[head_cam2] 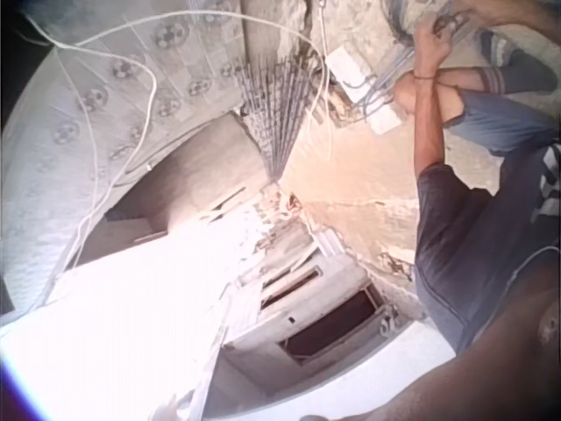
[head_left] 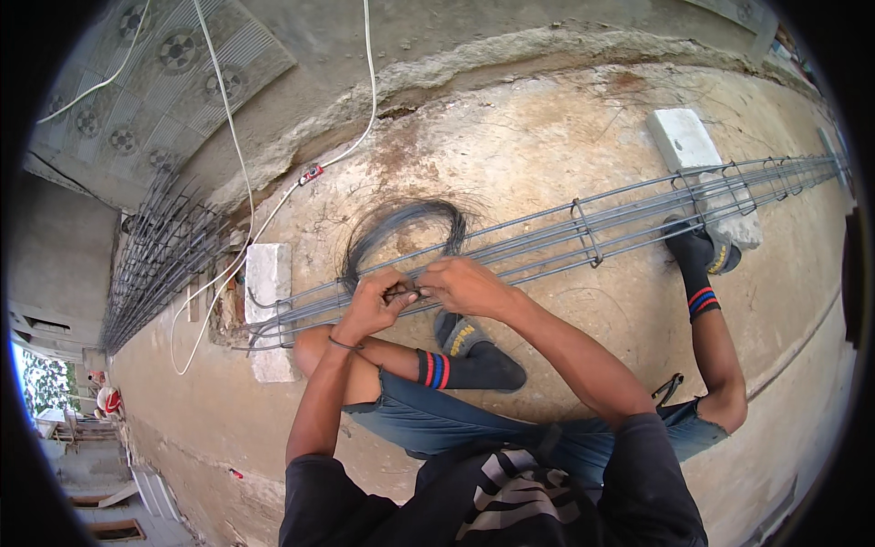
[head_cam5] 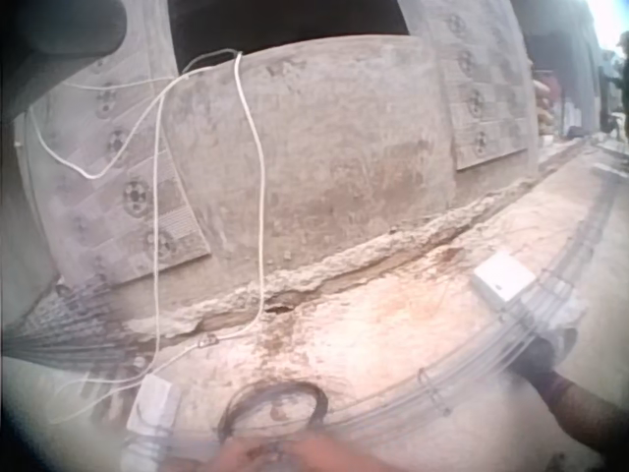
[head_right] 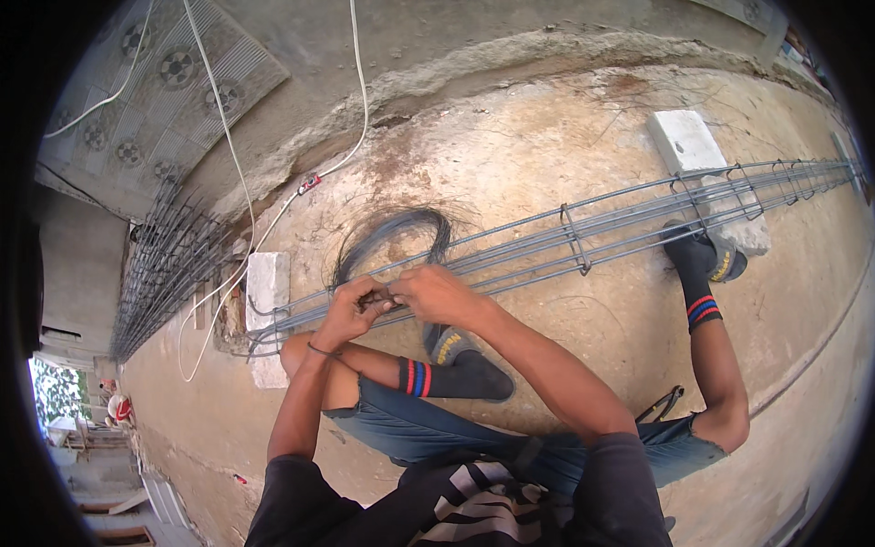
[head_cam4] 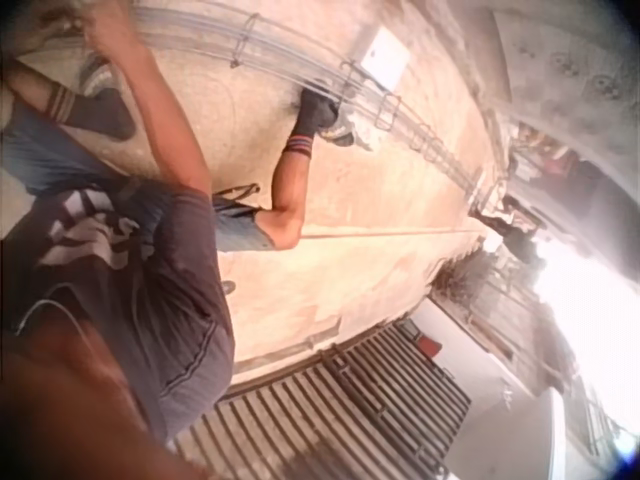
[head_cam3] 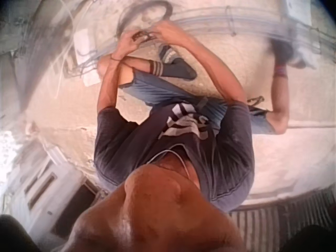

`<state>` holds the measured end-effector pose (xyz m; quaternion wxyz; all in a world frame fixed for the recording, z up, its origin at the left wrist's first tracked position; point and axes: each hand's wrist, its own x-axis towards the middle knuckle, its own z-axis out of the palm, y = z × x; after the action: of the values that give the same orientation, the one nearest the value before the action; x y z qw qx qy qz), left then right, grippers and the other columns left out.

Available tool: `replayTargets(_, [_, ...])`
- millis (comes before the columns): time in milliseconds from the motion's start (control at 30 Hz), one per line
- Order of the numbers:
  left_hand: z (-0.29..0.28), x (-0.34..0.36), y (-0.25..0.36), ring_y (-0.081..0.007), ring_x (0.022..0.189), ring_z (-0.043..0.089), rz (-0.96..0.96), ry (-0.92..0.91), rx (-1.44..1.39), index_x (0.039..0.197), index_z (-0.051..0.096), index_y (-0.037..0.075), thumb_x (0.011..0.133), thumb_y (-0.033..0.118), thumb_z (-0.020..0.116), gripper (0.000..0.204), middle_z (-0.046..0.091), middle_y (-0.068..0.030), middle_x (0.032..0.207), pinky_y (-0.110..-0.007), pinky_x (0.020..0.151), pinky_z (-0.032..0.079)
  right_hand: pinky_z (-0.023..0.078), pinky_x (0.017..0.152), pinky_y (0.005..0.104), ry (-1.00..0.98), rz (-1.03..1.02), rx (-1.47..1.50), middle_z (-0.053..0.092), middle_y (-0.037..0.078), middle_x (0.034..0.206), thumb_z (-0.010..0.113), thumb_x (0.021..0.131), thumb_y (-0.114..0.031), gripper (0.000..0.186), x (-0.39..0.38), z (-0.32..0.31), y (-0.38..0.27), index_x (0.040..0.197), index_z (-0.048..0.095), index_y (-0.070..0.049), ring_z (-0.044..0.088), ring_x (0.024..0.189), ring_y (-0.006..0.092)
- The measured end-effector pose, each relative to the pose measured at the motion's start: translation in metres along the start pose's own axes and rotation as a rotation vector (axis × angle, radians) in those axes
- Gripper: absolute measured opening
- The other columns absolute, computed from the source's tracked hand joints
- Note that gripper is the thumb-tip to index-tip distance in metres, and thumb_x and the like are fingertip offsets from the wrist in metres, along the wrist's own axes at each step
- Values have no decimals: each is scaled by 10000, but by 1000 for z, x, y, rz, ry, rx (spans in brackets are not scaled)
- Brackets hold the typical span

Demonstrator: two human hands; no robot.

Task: The person uses thin wire to tie and secure steel reinforcement bars together while sitting on a concrete floor.

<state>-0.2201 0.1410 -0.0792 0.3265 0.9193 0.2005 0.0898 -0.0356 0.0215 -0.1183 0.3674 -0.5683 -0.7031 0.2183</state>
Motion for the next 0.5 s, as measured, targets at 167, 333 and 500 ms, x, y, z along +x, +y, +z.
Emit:
replayTargets(167, [-1, -10, -34, -359, 751, 638, 60, 62, -45, 975, 708, 9, 889, 153, 716, 168, 666, -158, 764, -404, 686, 511, 510, 814, 446, 20, 27, 191, 719, 148, 961, 678, 879, -152, 202, 0, -26, 7, 1023, 719, -17, 667, 935, 348])
replayTargets(333, [0, -13, -72, -287, 673, 609, -40, 227, 225, 944, 724, 18, 898, 172, 721, 161, 626, -129, 720, -403, 640, 484, 514, 776, 413, -31, 84, 263, 728, 127, 905, 698, 877, -169, 204, -15, -82, -12, 1007, 730, -14, 680, 889, 296])
replayTargets(500, [-16, 17, -75, -284, 642, 618, 49, 406, 230, 829, 724, 13, 906, 185, 710, 189, 637, -125, 663, -435, 742, 517, 511, 723, 393, -7, 108, 221, 723, 113, 885, 705, 871, -147, 173, -52, -151, -38, 958, 732, -1, 678, 816, 230])
